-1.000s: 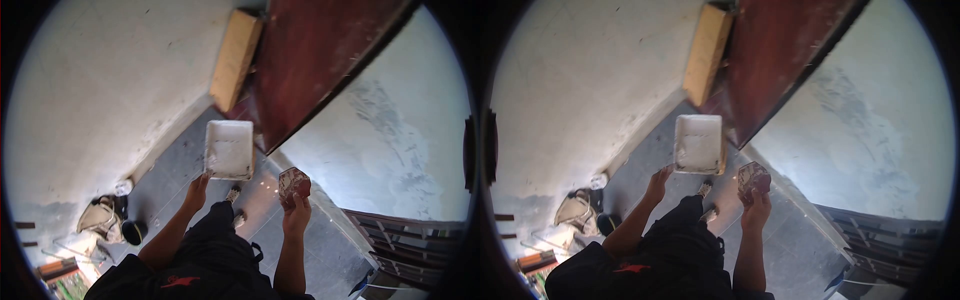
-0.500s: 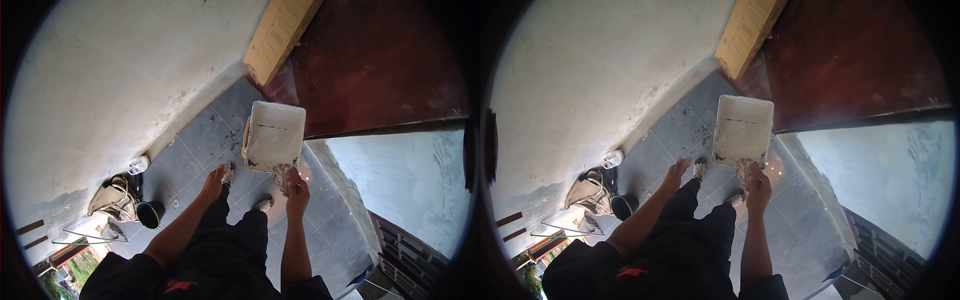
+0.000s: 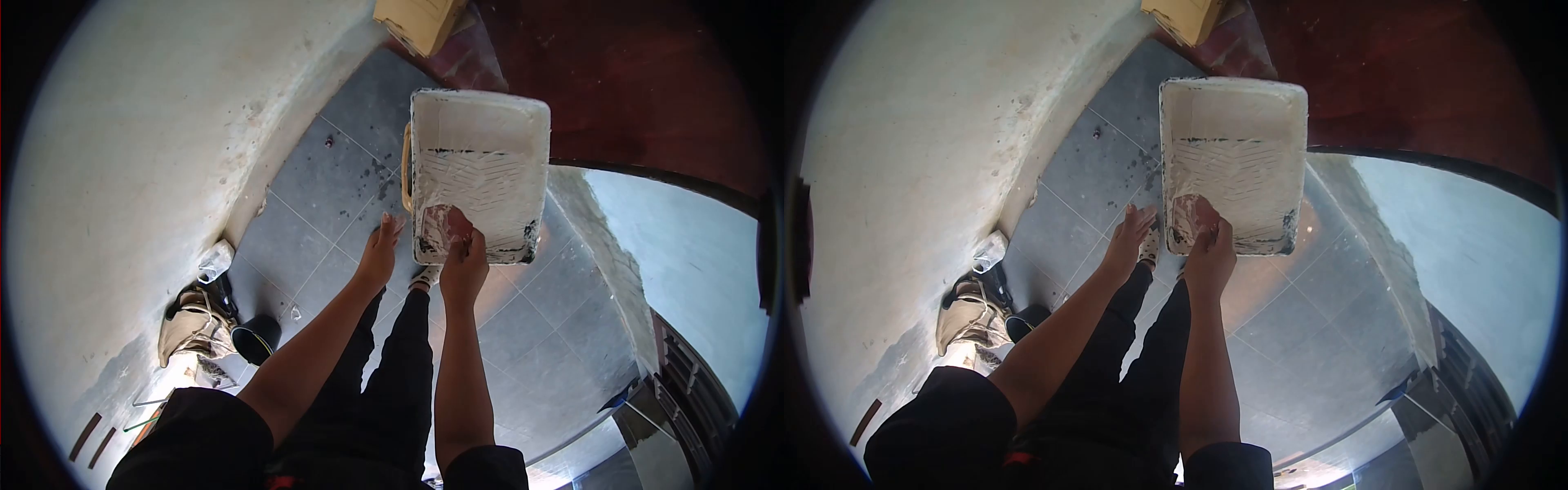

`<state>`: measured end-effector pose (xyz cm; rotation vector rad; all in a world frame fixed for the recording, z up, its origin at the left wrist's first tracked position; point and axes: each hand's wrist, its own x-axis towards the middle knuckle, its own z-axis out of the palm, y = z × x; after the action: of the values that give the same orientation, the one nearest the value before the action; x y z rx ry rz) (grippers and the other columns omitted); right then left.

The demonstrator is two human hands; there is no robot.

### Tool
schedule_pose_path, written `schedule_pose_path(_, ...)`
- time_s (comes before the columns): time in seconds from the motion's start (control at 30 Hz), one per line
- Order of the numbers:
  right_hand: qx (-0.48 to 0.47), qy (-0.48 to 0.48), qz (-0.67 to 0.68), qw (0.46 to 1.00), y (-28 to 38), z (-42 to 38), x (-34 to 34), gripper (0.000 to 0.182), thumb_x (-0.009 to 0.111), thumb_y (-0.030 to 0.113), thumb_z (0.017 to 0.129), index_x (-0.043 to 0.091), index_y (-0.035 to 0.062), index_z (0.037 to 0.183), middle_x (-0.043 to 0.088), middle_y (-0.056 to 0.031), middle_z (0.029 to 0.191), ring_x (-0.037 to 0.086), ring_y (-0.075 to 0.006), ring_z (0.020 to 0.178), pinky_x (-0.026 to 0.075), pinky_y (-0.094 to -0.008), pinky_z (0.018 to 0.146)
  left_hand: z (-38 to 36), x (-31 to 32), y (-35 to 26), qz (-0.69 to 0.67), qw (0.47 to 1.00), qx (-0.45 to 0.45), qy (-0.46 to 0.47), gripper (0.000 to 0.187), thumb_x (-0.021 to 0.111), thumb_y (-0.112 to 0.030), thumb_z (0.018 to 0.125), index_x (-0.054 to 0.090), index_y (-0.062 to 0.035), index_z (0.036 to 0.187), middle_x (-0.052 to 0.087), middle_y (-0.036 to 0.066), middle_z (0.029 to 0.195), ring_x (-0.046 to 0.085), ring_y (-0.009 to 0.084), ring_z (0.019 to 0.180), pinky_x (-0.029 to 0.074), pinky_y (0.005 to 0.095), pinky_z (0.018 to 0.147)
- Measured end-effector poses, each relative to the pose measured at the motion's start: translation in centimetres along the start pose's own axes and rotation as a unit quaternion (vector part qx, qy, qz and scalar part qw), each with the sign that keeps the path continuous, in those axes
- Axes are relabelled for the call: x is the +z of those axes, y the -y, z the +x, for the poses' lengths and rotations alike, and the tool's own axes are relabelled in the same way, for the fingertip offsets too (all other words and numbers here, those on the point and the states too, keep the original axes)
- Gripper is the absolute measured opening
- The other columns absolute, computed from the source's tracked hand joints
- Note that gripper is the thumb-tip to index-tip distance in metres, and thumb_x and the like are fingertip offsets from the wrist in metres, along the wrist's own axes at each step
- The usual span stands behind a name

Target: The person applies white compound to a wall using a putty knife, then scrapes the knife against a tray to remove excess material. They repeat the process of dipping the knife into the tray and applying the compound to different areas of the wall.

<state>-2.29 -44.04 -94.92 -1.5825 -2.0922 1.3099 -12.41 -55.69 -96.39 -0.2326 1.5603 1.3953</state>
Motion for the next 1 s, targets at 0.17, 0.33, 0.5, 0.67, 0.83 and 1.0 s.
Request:
schedule_pose_path(0.17,0.012,-0.004,-0.013,1.0,0.0,0.4,0.9,0.028,0.057,0.009,0.098,0.058,-0.007,0.121,0.071,-0.0204,0.102,0.07,-0.029,0.093,0.052,-0.0343,0.083,0.4,0.6,0.0,-0.008,1.0,0.004,0.018,0.096,0.026,-0.071,0.101,0.031,0.0112,0.15,0.036,0.026,0.156,0.031,0.0324,0.149,0.019,0.0409,0.123)
schedule_pose_path(0.33,0.008,0.008,-0.002,1.0,0.1,0.7,1.4,0.028,0.057,0.008,0.098,0.058,-0.007,0.121,0.07,-0.0206,0.103,0.07,-0.0287,0.091,0.052,-0.0349,0.083,0.7,1.0,-0.5,-0.005,1.0,-0.01,0.021,0.093,0.026,-0.068,0.102,0.031,0.0112,0.15,0.036,0.027,0.155,0.031,0.0339,0.149,0.019,0.0411,0.124)
schedule_pose_path(0.5,0.011,0.023,0.009,1.0,0.9,1.3,1.4,0.028,0.058,0.008,0.098,0.058,-0.005,0.122,0.069,-0.0187,0.105,0.069,-0.0284,0.092,0.052,-0.0355,0.083,0.3,1.2,-1.5,0.004,0.999,-0.028,0.017,0.091,0.026,-0.067,0.103,0.031,0.011,0.15,0.037,0.028,0.154,0.031,0.0355,0.149,0.019,0.041,0.123)
schedule_pose_path(0.67,-0.017,0.043,-0.016,0.999,1.0,2.3,1.0,0.028,0.059,0.009,0.097,0.059,-0.0027,0.122,0.07,-0.0176,0.103,0.069,-0.0279,0.092,0.052,-0.0357,0.083,0.7,0.8,-0.8,0.004,0.999,-0.017,0.037,0.089,0.024,-0.066,0.103,0.033,0.0097,0.15,0.039,0.028,0.154,0.031,0.0369,0.148,0.019,0.0414,0.123)
schedule_pose_path(0.83,0.0,0.094,-0.019,0.995,1.7,3.7,0.3,0.027,0.056,0.012,0.098,0.061,-0.0022,0.12,0.07,-0.0214,0.099,0.069,-0.0378,0.091,0.052,-0.0416,0.08,0.4,0.9,-1.7,0.017,0.999,-0.031,0.029,0.086,0.026,-0.062,0.105,0.035,0.0116,0.148,0.042,0.026,0.152,0.034,0.0331,0.147,0.023,0.0393,0.122)
schedule_pose_path(1.0,0.071,0.154,0.11,0.979,0.0,5.3,-0.9,0.023,0.057,0.008,0.095,0.063,-0.0027,0.115,0.069,-0.0107,0.095,0.066,-0.0216,0.085,0.05,-0.0324,0.078,0.4,0.8,-1.9,-0.009,0.998,-0.061,0.008,0.089,0.023,-0.066,0.103,0.034,0.0082,0.15,0.041,0.026,0.153,0.032,0.0327,0.149,0.022,0.0384,0.122)
